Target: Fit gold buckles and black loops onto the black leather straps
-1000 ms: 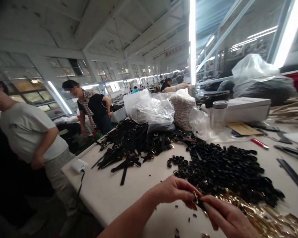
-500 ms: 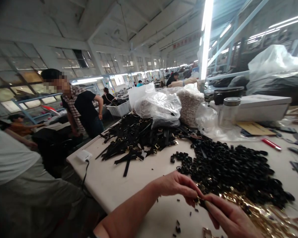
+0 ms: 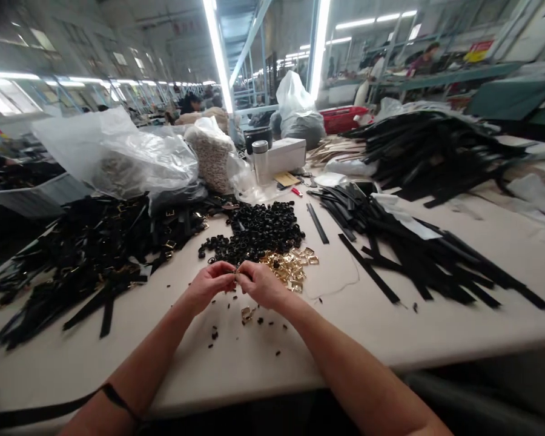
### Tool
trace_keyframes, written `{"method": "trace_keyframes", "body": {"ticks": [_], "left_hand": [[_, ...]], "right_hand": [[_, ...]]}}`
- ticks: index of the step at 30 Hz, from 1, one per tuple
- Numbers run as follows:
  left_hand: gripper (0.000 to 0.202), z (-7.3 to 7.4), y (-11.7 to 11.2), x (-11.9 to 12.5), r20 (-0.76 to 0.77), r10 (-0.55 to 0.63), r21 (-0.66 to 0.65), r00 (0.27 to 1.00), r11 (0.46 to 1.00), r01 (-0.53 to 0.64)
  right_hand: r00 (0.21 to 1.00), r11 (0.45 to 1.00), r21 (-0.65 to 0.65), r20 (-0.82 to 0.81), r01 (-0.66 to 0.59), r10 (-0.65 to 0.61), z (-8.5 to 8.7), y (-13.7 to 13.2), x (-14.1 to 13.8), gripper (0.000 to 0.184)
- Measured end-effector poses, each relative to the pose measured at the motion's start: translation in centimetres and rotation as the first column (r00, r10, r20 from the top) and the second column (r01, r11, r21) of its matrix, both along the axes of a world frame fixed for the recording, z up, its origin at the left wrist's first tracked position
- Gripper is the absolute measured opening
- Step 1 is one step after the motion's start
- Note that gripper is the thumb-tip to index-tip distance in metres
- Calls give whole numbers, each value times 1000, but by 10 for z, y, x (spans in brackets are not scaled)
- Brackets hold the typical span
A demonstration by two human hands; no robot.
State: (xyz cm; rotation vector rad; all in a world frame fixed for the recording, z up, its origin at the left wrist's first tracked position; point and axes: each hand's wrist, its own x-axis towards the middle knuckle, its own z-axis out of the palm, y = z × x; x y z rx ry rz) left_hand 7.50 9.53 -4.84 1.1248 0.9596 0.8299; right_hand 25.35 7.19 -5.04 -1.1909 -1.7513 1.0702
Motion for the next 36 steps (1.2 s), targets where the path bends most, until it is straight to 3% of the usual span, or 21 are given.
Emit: {"method": "trace_keyframes", "body": {"ticks": [3, 8, 15, 22, 26, 36], "left_hand": [[32, -2, 0, 2, 4, 35, 19, 999, 999, -35], [29, 5, 6, -9, 113, 6, -103, 994, 995, 6], [30, -5, 4, -9, 104, -18, -168, 994, 985, 36], [29, -1, 0, -6, 121, -39, -129, 992, 990, 55], [32, -1, -2, -1, 119, -16, -122, 993, 992, 31], [33, 10, -7, 4, 110, 29, -54, 994, 998, -23]], "right_hand": [[1000, 999, -40, -2, 10, -10, 6, -1, 2, 15], [980, 941, -285, 21, -183, 197, 20, 0, 16, 13], [989, 985, -115, 56, -131, 138, 12, -2, 11, 15], [982, 972, -144, -45, -187, 182, 3, 0, 7, 24], [991, 984, -121, -51, -131, 125, 1, 2, 6, 28], [996, 992, 125, 79, 36, -46, 0, 2, 2, 42]]}}
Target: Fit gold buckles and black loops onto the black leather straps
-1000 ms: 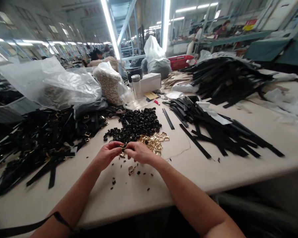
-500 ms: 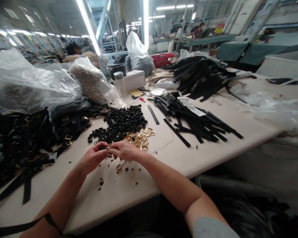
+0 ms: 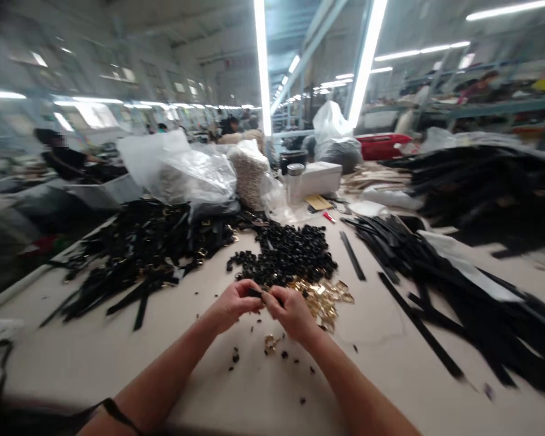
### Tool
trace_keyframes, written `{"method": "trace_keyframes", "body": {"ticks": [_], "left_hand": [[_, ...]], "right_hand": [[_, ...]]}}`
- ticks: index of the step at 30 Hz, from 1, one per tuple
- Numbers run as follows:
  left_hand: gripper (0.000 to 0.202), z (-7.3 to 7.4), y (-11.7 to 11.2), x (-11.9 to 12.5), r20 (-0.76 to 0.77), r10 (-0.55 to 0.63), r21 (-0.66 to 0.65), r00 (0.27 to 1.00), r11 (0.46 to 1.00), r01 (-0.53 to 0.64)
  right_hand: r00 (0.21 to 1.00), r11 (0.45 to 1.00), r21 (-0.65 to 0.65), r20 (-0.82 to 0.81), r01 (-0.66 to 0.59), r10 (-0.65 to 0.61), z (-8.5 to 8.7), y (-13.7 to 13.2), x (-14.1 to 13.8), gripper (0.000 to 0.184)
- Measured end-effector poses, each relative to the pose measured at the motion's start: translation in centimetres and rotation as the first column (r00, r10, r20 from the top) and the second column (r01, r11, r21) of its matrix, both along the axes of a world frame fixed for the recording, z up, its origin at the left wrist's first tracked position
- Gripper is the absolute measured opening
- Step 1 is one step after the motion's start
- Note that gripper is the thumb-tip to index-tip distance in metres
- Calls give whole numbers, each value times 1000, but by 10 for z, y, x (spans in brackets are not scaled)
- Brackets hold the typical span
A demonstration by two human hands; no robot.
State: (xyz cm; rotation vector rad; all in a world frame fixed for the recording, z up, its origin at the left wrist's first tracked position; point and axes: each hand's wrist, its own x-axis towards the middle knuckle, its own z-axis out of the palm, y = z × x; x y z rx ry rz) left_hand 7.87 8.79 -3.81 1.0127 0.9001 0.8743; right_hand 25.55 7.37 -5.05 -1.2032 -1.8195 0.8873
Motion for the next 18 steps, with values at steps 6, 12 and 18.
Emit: {"method": "trace_keyframes", "body": {"ticks": [6, 12, 18], "left_hand": [[46, -8, 6, 4, 86, 57, -15, 995, 998, -56], [37, 6, -1, -1, -4, 125, 35, 992, 992, -125], [34, 19, -10, -15, -136, 144, 116, 980, 985, -129]], "right_hand": [[999, 998, 57, 48, -7, 4, -13, 8, 4, 43], [986, 994, -41, 129, -104, 108, 4, 3, 8, 31], [971, 981, -170, 202, -95, 129, 34, -12, 9, 13]]}}
